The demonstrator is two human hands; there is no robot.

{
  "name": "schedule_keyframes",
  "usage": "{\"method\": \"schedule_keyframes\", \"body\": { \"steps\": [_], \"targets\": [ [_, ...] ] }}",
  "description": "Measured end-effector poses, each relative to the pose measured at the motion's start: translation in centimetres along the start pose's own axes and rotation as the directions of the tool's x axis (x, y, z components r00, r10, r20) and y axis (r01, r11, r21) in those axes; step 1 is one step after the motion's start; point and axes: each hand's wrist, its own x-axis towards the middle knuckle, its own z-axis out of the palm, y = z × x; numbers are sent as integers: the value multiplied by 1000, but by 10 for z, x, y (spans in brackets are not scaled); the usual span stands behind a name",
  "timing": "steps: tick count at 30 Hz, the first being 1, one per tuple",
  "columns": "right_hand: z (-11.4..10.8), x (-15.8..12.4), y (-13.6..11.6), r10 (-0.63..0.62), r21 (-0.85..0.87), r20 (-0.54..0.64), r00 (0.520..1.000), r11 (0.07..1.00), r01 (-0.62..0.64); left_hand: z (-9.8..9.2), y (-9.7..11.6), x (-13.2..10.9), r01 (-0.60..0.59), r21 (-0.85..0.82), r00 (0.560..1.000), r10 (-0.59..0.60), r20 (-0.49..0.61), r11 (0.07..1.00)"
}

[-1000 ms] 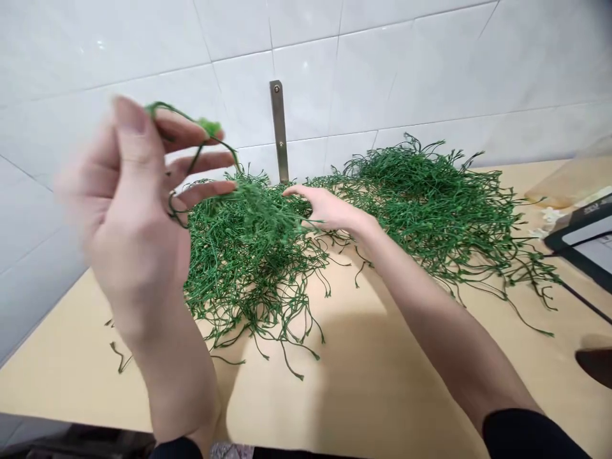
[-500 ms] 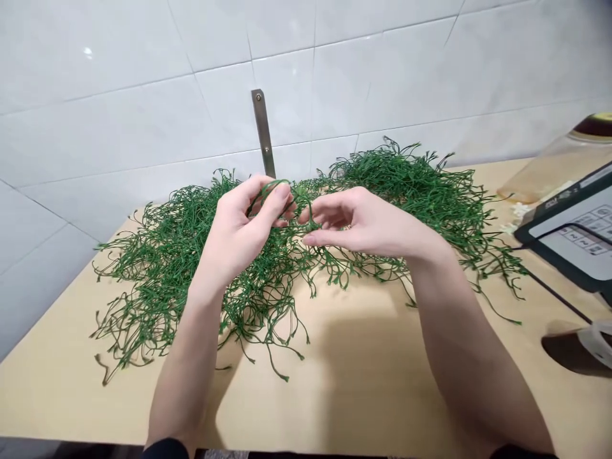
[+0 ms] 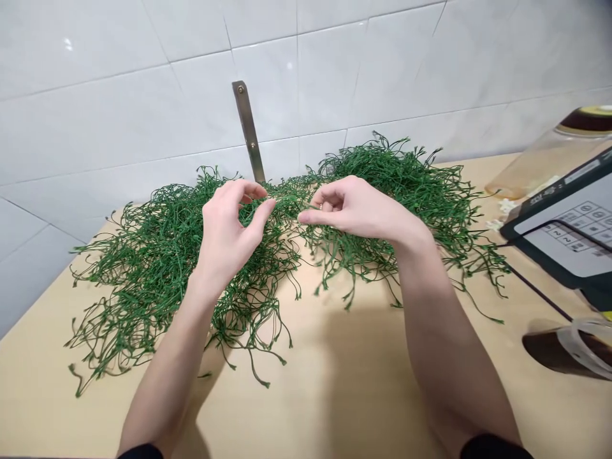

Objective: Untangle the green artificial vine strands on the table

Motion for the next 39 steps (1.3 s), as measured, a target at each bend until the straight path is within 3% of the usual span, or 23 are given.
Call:
{"method": "schedule_keyframes", "body": {
  "steps": [3,6,9,13,19,23,31,39],
  "targets": [
    [-1,0,1,-1,80,12,1000,997,0,7,11,-5,7,-137,994,8,111,991],
    [-2,0,2,-1,138,53,999,990,-6,16,15,-9,108,-254,971,-47,233,961],
    [-1,2,3,-30,201,107,994,980,8,27,8,-10,216,-366,960,-130,247,905],
    [2,4,5,-61,233,158,986,972,23,34,-3,-9,360,-522,916,-189,353,773],
    [1,6,9,-54,159,91,994,987,39,31,-9,-7,388,-457,893,-203,402,800],
    [0,6,12,-45,123,29,999,992,41,28,-13,-6,310,-340,901,-160,404,888],
    [0,8,15,23,95,37,999,995,-26,25,-15,-5,174,-155,921,-105,374,973],
    [3,10,17,-28,193,114,993,981,6,31,-11,-7,341,-314,894,-202,400,886]
  ]
}}
